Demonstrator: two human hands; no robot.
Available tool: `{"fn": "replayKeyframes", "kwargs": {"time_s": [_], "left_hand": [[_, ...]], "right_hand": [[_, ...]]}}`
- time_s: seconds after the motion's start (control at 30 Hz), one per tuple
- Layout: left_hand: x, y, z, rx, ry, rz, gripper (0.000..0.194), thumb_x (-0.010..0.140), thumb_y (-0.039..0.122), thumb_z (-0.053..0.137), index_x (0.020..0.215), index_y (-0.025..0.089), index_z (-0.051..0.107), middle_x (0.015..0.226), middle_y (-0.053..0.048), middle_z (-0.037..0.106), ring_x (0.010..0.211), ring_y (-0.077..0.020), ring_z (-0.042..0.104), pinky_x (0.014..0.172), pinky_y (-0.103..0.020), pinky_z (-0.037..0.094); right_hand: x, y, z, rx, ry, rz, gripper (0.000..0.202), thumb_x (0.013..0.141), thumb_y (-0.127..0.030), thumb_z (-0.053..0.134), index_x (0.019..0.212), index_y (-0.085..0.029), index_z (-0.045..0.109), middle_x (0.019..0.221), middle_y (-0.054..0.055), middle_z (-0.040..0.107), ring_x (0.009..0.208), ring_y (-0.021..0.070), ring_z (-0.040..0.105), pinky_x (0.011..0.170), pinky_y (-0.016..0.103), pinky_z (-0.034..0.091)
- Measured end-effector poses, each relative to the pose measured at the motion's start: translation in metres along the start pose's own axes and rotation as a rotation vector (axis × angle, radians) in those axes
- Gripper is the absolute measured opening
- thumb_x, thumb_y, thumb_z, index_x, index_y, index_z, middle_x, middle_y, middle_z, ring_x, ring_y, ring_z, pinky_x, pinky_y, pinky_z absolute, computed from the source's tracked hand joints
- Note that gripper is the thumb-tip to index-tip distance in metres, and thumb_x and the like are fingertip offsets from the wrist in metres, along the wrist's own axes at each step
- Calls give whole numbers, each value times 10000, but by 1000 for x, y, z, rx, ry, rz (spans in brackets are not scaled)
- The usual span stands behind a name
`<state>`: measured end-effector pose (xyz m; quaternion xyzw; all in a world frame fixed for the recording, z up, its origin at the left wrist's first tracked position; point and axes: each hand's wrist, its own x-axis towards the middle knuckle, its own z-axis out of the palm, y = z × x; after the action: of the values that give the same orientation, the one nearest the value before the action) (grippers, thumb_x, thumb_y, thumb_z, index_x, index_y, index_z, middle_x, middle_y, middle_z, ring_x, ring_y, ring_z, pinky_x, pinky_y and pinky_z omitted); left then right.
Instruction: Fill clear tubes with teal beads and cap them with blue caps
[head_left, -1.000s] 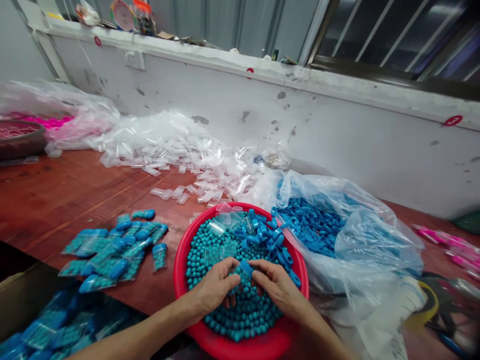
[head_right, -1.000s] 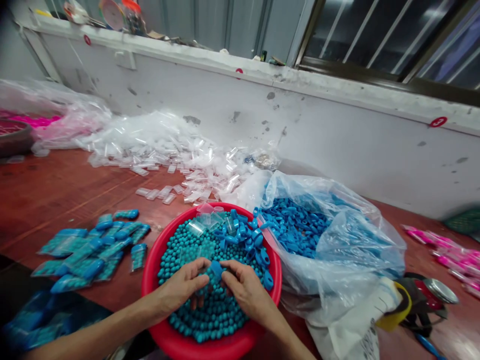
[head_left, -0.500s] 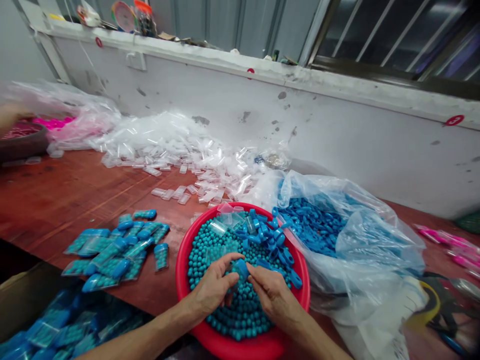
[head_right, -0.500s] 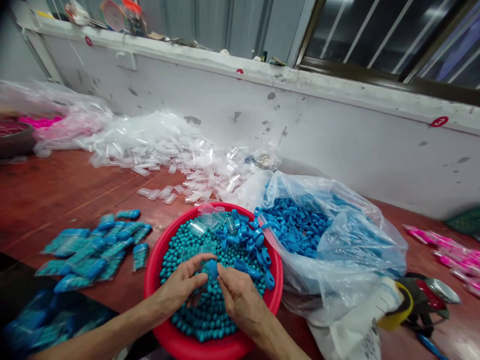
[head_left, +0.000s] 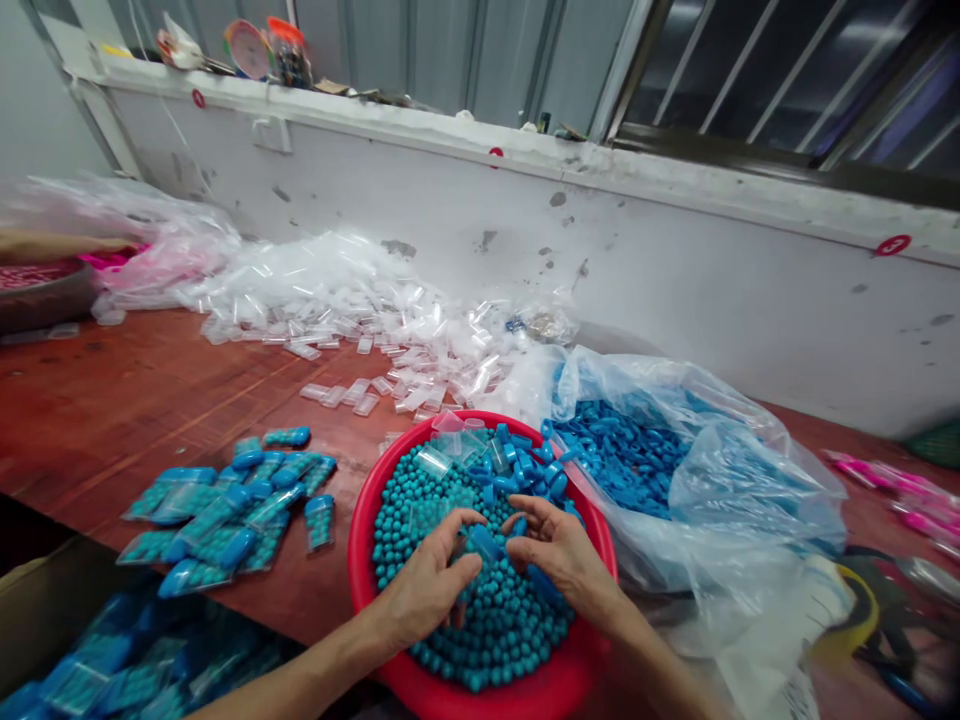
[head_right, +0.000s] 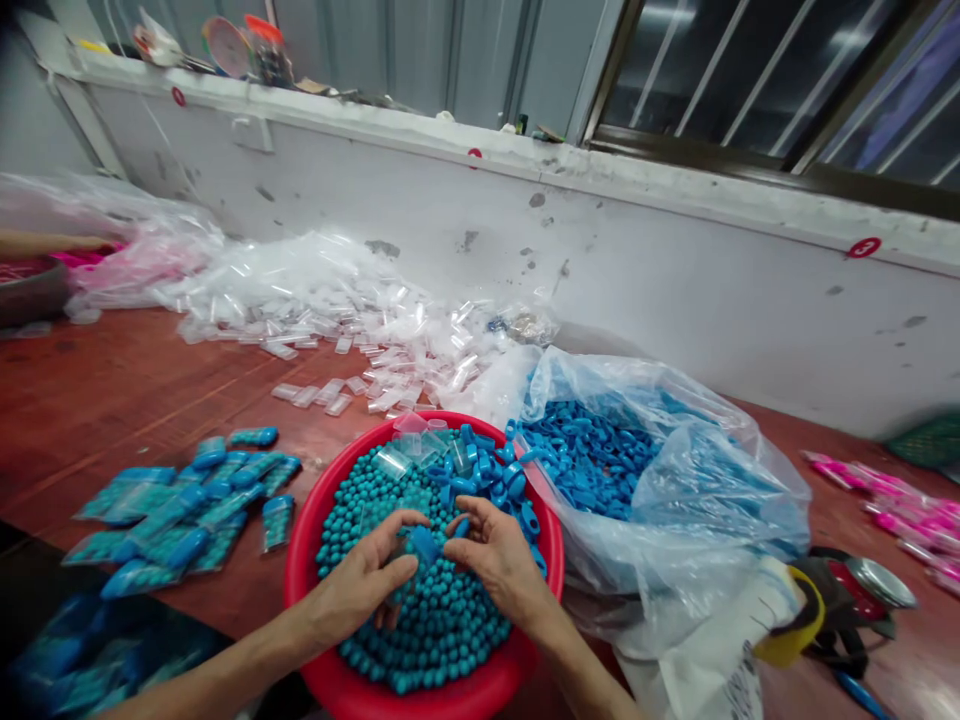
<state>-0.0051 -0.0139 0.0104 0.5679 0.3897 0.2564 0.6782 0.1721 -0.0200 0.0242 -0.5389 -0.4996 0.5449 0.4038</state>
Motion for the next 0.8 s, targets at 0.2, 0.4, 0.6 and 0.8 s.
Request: {"fn": "replayKeyframes", "kwargs": {"time_s": [0.2,0.4,0.6,0.8], "left_hand": [[-3,1,8,26,177,115,471,790,287,437,1245,223,332,805,-3,585,511,-93,534,510,-222,455],[1,2,9,-38,222,195,427,741,240,494,1159,172,437,1096,-49,557,1035,-190,488,924,-293,346],[3,6,15,-43,215,149,273,732,234,485,1000,179,473,753,24,536,699,-123,490,694,-240,397],[0,11,21,25,266,148,153,732,216,474,879,198,508,688,37,506,679,-129,479,643,-225,384]], "right_hand": [[-11,-9,25,-285,-120,-171,486,760,-307,543,1218,-184,437,1025,51,589,923,211,553,772,325,461],[-23,-2,39,-705,-67,-278,909,584,-347,699,1315,-94,223,1219,176,429,1098,286,452,891,399,400],[-24,8,54,-881,162,-414,703,601,-300,607,1203,-86,314,1005,164,537,847,292,592,678,399,505],[-27,20,61,-958,253,-456,605,606,-347,600,1115,-96,389,929,162,555,756,294,608,590,391,516]]}}
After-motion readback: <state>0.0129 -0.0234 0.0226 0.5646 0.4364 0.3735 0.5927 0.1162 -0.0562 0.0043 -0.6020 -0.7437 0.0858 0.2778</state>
